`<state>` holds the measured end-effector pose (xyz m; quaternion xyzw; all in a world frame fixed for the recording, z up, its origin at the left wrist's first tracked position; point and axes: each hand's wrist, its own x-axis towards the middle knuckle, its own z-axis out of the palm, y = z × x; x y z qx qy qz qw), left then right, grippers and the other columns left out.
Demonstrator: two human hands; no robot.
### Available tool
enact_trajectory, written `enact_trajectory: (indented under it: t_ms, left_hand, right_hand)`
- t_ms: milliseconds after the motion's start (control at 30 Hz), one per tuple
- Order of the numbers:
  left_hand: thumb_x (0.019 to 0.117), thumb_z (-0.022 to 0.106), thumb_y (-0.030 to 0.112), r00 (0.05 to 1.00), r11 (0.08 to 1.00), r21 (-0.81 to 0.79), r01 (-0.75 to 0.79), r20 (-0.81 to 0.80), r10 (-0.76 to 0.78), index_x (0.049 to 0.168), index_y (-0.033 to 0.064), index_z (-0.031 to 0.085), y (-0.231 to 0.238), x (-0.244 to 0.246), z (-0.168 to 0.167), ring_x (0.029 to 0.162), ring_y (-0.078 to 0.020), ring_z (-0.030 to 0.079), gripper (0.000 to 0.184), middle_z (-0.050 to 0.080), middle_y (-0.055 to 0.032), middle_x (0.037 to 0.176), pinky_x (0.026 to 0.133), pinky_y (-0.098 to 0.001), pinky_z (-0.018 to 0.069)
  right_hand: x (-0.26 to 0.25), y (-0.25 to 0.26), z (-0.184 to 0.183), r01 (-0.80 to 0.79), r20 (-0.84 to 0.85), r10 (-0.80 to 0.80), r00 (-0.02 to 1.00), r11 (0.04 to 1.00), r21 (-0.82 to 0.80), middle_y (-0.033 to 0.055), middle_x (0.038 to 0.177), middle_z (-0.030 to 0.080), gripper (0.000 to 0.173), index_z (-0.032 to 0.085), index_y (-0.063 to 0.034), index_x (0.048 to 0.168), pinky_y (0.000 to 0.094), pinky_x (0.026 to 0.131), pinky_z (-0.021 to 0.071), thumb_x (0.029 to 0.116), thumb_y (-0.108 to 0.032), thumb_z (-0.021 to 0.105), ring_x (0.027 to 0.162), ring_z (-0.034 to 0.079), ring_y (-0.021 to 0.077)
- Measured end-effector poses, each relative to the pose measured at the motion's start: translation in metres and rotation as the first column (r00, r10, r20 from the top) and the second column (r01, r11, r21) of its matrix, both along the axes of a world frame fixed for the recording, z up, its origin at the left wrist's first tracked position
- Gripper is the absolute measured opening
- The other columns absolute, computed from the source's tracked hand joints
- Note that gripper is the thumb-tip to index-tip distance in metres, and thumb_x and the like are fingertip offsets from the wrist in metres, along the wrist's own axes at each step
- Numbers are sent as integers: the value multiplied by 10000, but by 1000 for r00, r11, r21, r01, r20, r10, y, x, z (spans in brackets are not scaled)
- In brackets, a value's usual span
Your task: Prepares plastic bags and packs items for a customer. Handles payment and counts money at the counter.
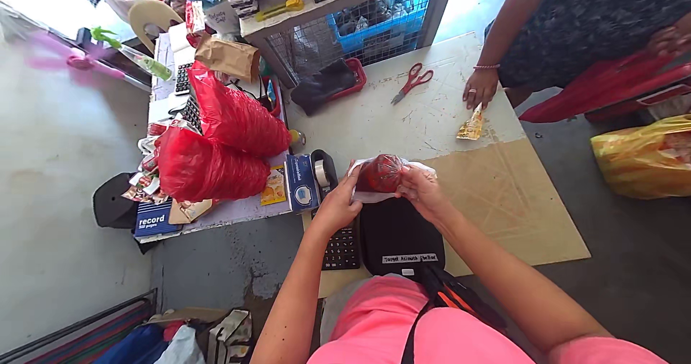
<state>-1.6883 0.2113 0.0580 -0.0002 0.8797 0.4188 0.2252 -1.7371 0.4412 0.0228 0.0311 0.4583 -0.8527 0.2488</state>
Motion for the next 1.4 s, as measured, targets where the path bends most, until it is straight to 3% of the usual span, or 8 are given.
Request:
enact_trajectory:
  t_ms: [167, 367, 600, 733, 867, 1000, 1100, 1400]
  left_hand:
    - [939, 564, 87, 994, 995, 13, -100, -50, 101, 1637, 200, 271, 13, -20, 0, 1384, -227, 515, 766, 274, -45, 1683, 1077, -484, 484]
    - [925, 600, 32, 976, 982, 156, -106, -174, 133, 1600, 123, 358, 23, -49, -5, 1441, -184, 452, 723, 316, -49, 1667, 1140, -438, 445]
    - [899, 579, 11, 961, 951, 283, -125, -204, 187, 1558, 108, 440, 4, -46, -20, 1469, -132, 401, 681, 283, 5, 1682, 1146, -400, 439]
    - [891, 532, 8, 951, 934, 321, -158, -203, 231, 1565, 137, 432, -7, -35, -22, 1441, -119, 444, 693, 331, 8, 1662, 1119, -383, 475]
    - [899, 602, 71, 944, 941, 83, -329, 27, 328, 1616, 306, 304, -15, -40, -21, 1139, -236, 652, 811, 447, -86, 1567, 883, -484, 571]
    - [904, 633, 113, 919, 922, -118, -369, 101, 381, 1597, 139, 297, -13, -51, -25, 1088, -351, 646, 771, 545, -226, 1386, 900, -541, 549]
    - [942, 649, 137, 911, 909, -140, -392, 74, 405, 1547, 69, 337, -5, -56, -30, 1078, -349, 657, 684, 645, -227, 1213, 941, -533, 530]
    - [984, 617, 211, 859, 870, 10, -492, 166, 484, 1467, 62, 454, -14, -58, -17, 749, -233, 645, 531, 710, -146, 961, 671, -422, 535]
  right_hand:
    - [-6, -26, 0, 145, 18, -146, 989, 987, 69, -40, 599, 511, 325, 606, -114, 816, 284, 609, 557, 1079, -207, 441, 546, 542, 88]
    - [-35, -45, -14, -139, -169, 264, 950, 837, 529, 97, 852, 691, 329, 666, 4, 1005, 375, 724, 602, 1093, -244, 469, 757, 687, 171]
    - [-75, -56, -29, -116, -370, 835, 407, 449, 886, 170, 894, 706, 338, 703, -9, 990, 560, 830, 533, 1050, -293, 530, 898, 697, 329]
    - [-78, -66, -36, -84, -177, 770, 613, 286, 955, 255, 1266, 591, 384, 591, -10, 1320, 588, 914, 547, 994, -205, 651, 1087, 651, 412]
    - [-66, -65, -42, -166, -72, 670, 739, 284, 944, 233, 1261, 614, 274, 638, 12, 1184, 582, 951, 525, 969, -156, 660, 1120, 643, 390]
    - [-43, -65, -41, -118, -17, 593, 805, 189, 975, 243, 1277, 569, 641, 611, -5, 1208, 576, 863, 559, 835, -480, 823, 1033, 658, 403]
    - [-36, -70, -27, -179, 106, 586, 803, 67, 982, 288, 1404, 487, 669, 500, 15, 1383, 574, 911, 557, 839, -210, 818, 1105, 646, 441]
    - [-30, -38, 6, -199, -12, 691, 723, 225, 954, 219, 1020, 705, 117, 710, 33, 1004, 569, 903, 549, 897, -9, 690, 995, 689, 374]
